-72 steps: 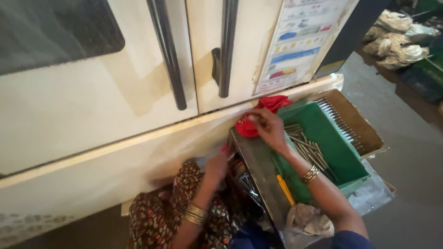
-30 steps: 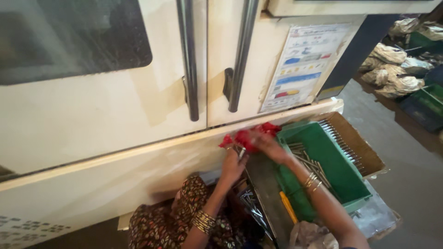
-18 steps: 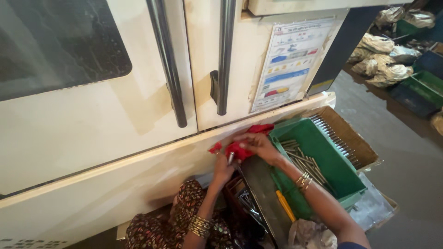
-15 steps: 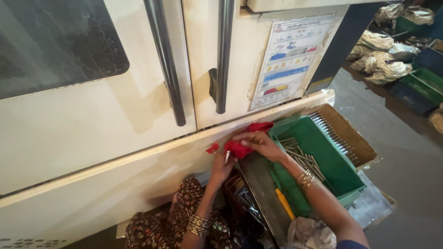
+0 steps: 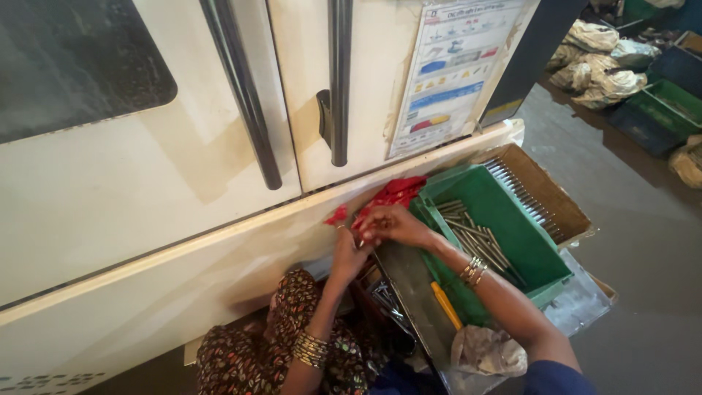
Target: The person operates a lathe to machine metal rods, then removes each rod and wipes it with a red cloth. They use a yellow deburring tool to smooth the rod ends and a digital caliper to measure dimensions. Finished rods are placed into a green bin.
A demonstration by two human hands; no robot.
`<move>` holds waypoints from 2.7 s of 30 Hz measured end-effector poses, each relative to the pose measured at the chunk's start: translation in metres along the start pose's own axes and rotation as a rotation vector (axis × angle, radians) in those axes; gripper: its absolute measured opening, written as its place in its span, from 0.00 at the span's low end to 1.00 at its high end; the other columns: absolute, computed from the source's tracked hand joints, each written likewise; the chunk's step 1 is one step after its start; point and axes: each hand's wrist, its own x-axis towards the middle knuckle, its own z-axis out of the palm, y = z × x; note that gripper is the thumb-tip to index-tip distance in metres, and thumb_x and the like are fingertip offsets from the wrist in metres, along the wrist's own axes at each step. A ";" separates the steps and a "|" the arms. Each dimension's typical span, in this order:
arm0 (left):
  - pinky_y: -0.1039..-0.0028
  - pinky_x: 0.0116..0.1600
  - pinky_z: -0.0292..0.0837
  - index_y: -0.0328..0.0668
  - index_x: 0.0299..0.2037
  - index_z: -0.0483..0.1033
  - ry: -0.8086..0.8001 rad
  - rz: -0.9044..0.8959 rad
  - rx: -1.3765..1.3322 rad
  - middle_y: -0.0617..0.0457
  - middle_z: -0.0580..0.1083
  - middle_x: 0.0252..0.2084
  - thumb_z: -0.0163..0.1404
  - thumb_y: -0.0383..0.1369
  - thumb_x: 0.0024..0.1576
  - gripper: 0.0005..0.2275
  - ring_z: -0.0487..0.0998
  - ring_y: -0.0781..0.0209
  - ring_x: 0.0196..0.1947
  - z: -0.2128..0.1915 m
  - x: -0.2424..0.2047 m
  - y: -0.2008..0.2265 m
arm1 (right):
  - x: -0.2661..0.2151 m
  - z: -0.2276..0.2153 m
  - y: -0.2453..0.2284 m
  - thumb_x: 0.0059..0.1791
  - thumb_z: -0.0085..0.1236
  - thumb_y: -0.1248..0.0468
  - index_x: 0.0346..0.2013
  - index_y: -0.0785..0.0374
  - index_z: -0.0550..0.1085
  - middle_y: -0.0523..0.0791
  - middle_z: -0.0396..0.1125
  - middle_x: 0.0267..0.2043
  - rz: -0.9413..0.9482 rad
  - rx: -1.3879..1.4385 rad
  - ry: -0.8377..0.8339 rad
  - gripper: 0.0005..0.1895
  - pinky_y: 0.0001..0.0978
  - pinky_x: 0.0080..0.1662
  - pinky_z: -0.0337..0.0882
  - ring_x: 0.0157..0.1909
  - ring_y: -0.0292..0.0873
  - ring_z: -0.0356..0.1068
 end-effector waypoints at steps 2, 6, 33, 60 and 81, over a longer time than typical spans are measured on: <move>0.62 0.40 0.74 0.33 0.44 0.64 -0.057 0.001 -0.016 0.39 0.76 0.35 0.62 0.37 0.54 0.20 0.79 0.49 0.34 -0.010 -0.002 0.005 | 0.001 -0.006 0.002 0.49 0.64 0.68 0.45 0.67 0.79 0.44 0.73 0.47 -0.102 0.032 0.063 0.10 0.31 0.49 0.75 0.49 0.36 0.74; 0.63 0.38 0.73 0.36 0.44 0.68 -0.174 -0.062 0.011 0.45 0.79 0.32 0.53 0.42 0.64 0.15 0.79 0.54 0.30 -0.026 -0.007 0.028 | 0.001 -0.025 0.001 0.51 0.62 0.66 0.44 0.68 0.80 0.43 0.75 0.43 -0.145 -0.102 0.261 0.09 0.27 0.52 0.73 0.48 0.35 0.73; 0.66 0.32 0.75 0.28 0.59 0.53 -0.063 0.008 -0.110 0.39 0.79 0.34 0.48 0.41 0.64 0.24 0.83 0.51 0.28 -0.028 -0.013 0.060 | -0.005 0.006 -0.017 0.57 0.51 0.59 0.49 0.67 0.76 0.42 0.75 0.46 -0.052 0.096 0.099 0.15 0.28 0.53 0.72 0.50 0.35 0.73; 0.67 0.49 0.73 0.34 0.45 0.77 0.221 0.028 -0.167 0.46 0.81 0.37 0.41 0.47 0.67 0.21 0.82 0.55 0.39 -0.077 -0.005 0.078 | -0.011 -0.003 -0.060 0.53 0.50 0.76 0.54 0.62 0.75 0.52 0.70 0.58 -0.600 -0.703 0.900 0.16 0.40 0.63 0.71 0.63 0.52 0.70; 0.82 0.22 0.52 0.38 0.58 0.70 0.526 0.232 -0.422 0.65 0.63 0.22 0.42 0.40 0.69 0.16 0.59 0.74 0.18 -0.163 0.022 0.163 | -0.007 -0.036 0.012 0.44 0.65 0.50 0.57 0.54 0.74 0.52 0.61 0.62 -0.244 -1.214 0.506 0.28 0.58 0.64 0.55 0.65 0.59 0.57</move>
